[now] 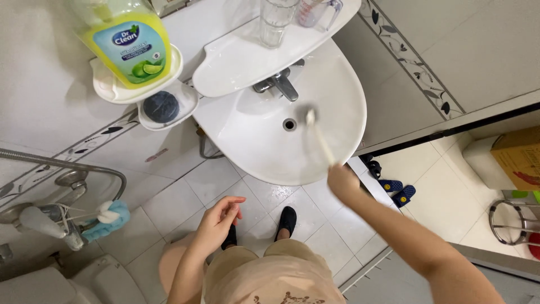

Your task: Scrubbing the sink, floor, and fixtures in a bathroom.

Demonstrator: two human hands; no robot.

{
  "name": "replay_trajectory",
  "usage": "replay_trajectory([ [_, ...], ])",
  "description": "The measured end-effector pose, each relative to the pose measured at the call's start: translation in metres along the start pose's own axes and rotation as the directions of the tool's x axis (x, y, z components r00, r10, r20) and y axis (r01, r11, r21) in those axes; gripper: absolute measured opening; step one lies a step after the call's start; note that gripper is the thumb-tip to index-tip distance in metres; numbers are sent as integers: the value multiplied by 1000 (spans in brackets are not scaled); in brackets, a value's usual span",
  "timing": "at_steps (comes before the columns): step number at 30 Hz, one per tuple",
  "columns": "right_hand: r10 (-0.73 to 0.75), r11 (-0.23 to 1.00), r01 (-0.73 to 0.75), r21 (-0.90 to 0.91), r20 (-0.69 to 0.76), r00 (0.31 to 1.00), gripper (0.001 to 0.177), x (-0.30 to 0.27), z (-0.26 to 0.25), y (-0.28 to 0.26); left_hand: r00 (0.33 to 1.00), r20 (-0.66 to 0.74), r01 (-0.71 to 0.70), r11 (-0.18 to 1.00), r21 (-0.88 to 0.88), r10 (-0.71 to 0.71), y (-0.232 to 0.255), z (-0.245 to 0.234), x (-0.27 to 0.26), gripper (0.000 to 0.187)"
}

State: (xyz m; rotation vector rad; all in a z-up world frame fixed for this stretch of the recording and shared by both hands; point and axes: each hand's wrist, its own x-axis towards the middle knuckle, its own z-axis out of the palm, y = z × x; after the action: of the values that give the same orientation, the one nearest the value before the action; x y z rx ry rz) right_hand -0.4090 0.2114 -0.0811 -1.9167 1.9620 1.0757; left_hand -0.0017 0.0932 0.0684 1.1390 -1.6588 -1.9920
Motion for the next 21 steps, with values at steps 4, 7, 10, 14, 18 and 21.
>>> replay_trajectory([
  [4, -195, 963, 175, 207, 83, 977, 34, -48, -41, -79, 989, -87, 123, 991, 56, -117, -3, -4, 0, 27],
  [7, 41, 758, -153, 634, 187, 981, 42, -9, -29, -68, 994, -80, 77, 997, -24, -79, -11, -1, 0, 25],
  [10, 72, 973, -141, -181, -345, 936, 53, 46, 42, -12, 998, 4, 68, 997, -31, -68, -4, -4, 0, 25],
  [14, 345, 916, -324, 237, -53, 937, 36, 23, 50, 16, 998, 7, 57, 998, -1, -57, 3, -15, -3, 26],
  [18, -67, 930, 84, 357, -58, 996, 23, -57, -7, -78, 989, -133, 63, 998, -25, -66, -9, -21, -12, 28],
  [21, 69, 703, -80, 707, 44, 997, 36, -55, -83, -108, 988, -118, 94, 994, -62, -101, -18, -19, -21, 29],
])
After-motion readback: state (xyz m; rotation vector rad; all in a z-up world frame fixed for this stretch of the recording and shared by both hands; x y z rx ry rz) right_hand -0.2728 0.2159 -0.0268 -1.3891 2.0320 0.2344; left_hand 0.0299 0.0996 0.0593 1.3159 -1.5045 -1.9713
